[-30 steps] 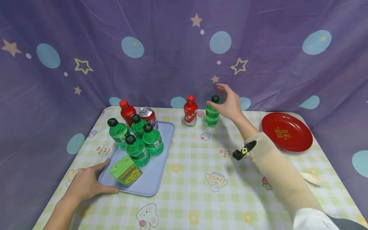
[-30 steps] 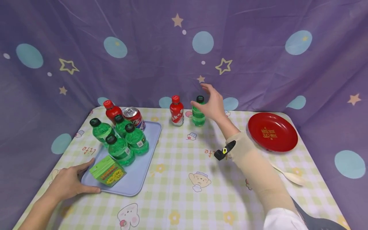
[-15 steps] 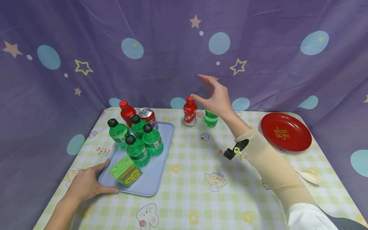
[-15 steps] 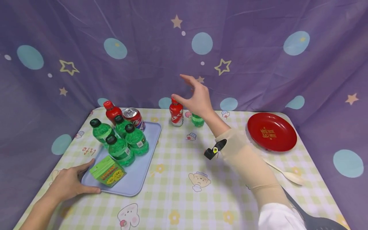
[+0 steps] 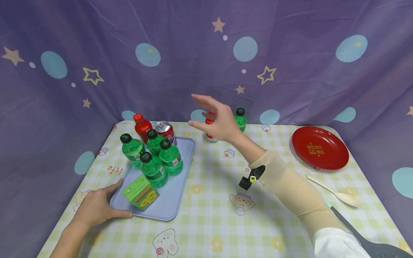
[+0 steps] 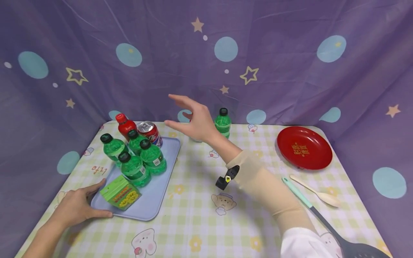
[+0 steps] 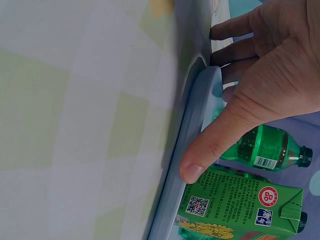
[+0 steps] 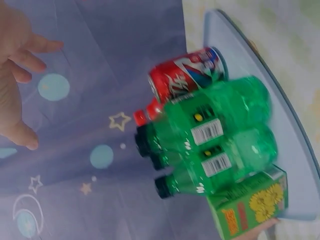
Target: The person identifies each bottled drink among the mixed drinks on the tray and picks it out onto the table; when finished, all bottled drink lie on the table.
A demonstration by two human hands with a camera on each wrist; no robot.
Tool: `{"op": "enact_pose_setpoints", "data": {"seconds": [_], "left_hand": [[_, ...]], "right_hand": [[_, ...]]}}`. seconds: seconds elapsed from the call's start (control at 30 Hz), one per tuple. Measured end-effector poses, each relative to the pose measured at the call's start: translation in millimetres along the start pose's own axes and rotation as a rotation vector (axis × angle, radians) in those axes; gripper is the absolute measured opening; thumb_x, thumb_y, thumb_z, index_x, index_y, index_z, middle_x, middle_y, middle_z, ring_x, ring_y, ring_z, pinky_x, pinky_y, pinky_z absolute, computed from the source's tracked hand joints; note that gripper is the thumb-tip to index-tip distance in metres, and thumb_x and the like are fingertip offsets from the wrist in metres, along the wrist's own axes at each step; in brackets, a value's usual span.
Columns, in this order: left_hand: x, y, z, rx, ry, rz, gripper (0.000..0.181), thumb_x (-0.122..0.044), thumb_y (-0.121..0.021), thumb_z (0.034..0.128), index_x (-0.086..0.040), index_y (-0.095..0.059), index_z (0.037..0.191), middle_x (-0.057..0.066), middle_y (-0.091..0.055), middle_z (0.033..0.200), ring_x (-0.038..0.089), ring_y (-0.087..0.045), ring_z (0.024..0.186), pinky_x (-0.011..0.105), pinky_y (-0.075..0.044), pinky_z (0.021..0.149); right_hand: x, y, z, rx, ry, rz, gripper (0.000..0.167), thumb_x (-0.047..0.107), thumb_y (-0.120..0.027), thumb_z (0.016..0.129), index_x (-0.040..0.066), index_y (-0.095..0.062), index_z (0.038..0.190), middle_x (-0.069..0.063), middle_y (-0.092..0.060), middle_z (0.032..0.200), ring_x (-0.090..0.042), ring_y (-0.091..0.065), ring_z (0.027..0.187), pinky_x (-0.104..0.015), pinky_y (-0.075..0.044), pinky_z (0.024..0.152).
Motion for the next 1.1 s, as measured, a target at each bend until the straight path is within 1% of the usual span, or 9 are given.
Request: {"op": "enact_pose_setpoints", "data": {"seconds": [0.13, 0.23, 0.5, 0.6, 0.63, 0.73, 0.93, 1.03, 1.1], "left_hand": [[-0.5, 0.7, -0.2, 0.005, 0.004, 0.001, 0.136, -0.076, -0.096, 0.0449, 0.002, -0.058, 0.149, 0.041, -0.059, 0.138, 0.064, -0.063, 0.117, 0.070, -0.055, 0.091], [-0.6, 1.2, 0.0, 0.008, 0.006, 0.004, 0.135, -0.076, -0.096, 0.0453, 0.002, -0.058, 0.149, 0.041, -0.060, 0.138, 0.064, -0.063, 0.117, 0.070, -0.055, 0.091], [-0.6, 1.5, 0.4, 0.008, 0.008, 0.005, 0.136, -0.077, -0.096, 0.0452, 0.002, -0.058, 0.149, 0.042, -0.060, 0.137, 0.064, -0.064, 0.114, 0.069, -0.055, 0.090], [-0.9, 1.5, 0.4, 0.010, 0.008, 0.003, 0.136, -0.077, -0.095, 0.0453, 0.002, -0.058, 0.149, 0.041, -0.060, 0.137, 0.064, -0.064, 0.114, 0.069, -0.055, 0.090], [-0.9, 1.5, 0.4, 0.012, 0.009, 0.004, 0.136, -0.078, -0.095, 0.0452, 0.002, -0.057, 0.149, 0.041, -0.060, 0.138, 0.065, -0.064, 0.114, 0.069, -0.055, 0.090], [-1.0, 1.6, 0.8, 0.018, 0.018, 0.008, 0.137, -0.079, -0.094, 0.0451, 0.002, -0.057, 0.150, 0.041, -0.059, 0.138, 0.065, -0.064, 0.115, 0.070, -0.055, 0.090], [-0.7, 1.2, 0.6, 0.017, 0.018, 0.006, 0.137, -0.079, -0.094, 0.0452, 0.002, -0.057, 0.150, 0.041, -0.060, 0.138, 0.065, -0.064, 0.114, 0.069, -0.055, 0.089], [-0.4, 0.7, 0.3, 0.015, 0.011, 0.004, 0.135, -0.076, -0.096, 0.0458, 0.002, -0.057, 0.150, 0.042, -0.060, 0.137, 0.065, -0.064, 0.114, 0.069, -0.055, 0.089], [0.1, 0.0, 0.4, 0.014, 0.010, 0.004, 0.135, -0.076, -0.096, 0.0458, 0.002, -0.057, 0.150, 0.042, -0.060, 0.137, 0.064, -0.064, 0.114, 0.069, -0.055, 0.089]], "right_hand": [[4, -16, -4.4, 0.054, -0.001, 0.053, 0.068, 0.018, -0.088, 0.089, 0.015, -0.060, 0.151, -0.005, -0.064, 0.152, -0.016, -0.066, 0.136, -0.031, -0.058, 0.106], [4, -27, -8.6, 0.089, -0.016, 0.091, 0.068, 0.018, -0.088, 0.089, 0.016, -0.061, 0.151, -0.005, -0.066, 0.150, -0.016, -0.066, 0.135, -0.032, -0.059, 0.107], [-11, -58, -20.1, 0.174, -0.044, 0.139, 0.067, 0.019, -0.090, 0.088, 0.017, -0.062, 0.149, -0.005, -0.066, 0.150, -0.017, -0.067, 0.135, -0.035, -0.058, 0.108], [-16, -68, -24.5, 0.194, -0.054, 0.153, 0.068, 0.018, -0.090, 0.087, 0.016, -0.062, 0.149, -0.006, -0.064, 0.152, -0.019, -0.067, 0.136, -0.034, -0.057, 0.109], [-17, -71, -25.9, 0.198, -0.056, 0.158, 0.068, 0.018, -0.090, 0.087, 0.015, -0.063, 0.149, -0.008, -0.064, 0.152, -0.022, -0.067, 0.136, -0.034, -0.057, 0.109], [-19, -80, -29.8, 0.208, -0.065, 0.137, 0.068, 0.019, -0.090, 0.087, 0.014, -0.063, 0.149, -0.010, -0.064, 0.152, -0.026, -0.067, 0.136, -0.033, -0.058, 0.108], [-27, -95, -37.2, 0.216, -0.065, 0.039, 0.070, 0.024, -0.092, 0.086, 0.016, -0.063, 0.149, -0.006, -0.066, 0.150, -0.026, -0.068, 0.135, -0.036, -0.061, 0.103], [-32, -101, -41.1, 0.222, -0.062, 0.029, 0.072, 0.024, -0.092, 0.085, 0.016, -0.062, 0.150, -0.007, -0.066, 0.151, -0.029, -0.068, 0.134, -0.038, -0.062, 0.102], [-34, -104, -43.4, 0.223, -0.072, 0.020, 0.073, 0.025, -0.092, 0.085, 0.017, -0.062, 0.150, -0.007, -0.066, 0.151, -0.027, -0.068, 0.134, -0.037, -0.062, 0.101]]}}
Point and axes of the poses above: each hand's wrist, its own z-axis towards the middle knuckle, its own y-axis out of the back of the hand, x = y × z, the point moved 2 cm from there along z, towards the middle knuckle
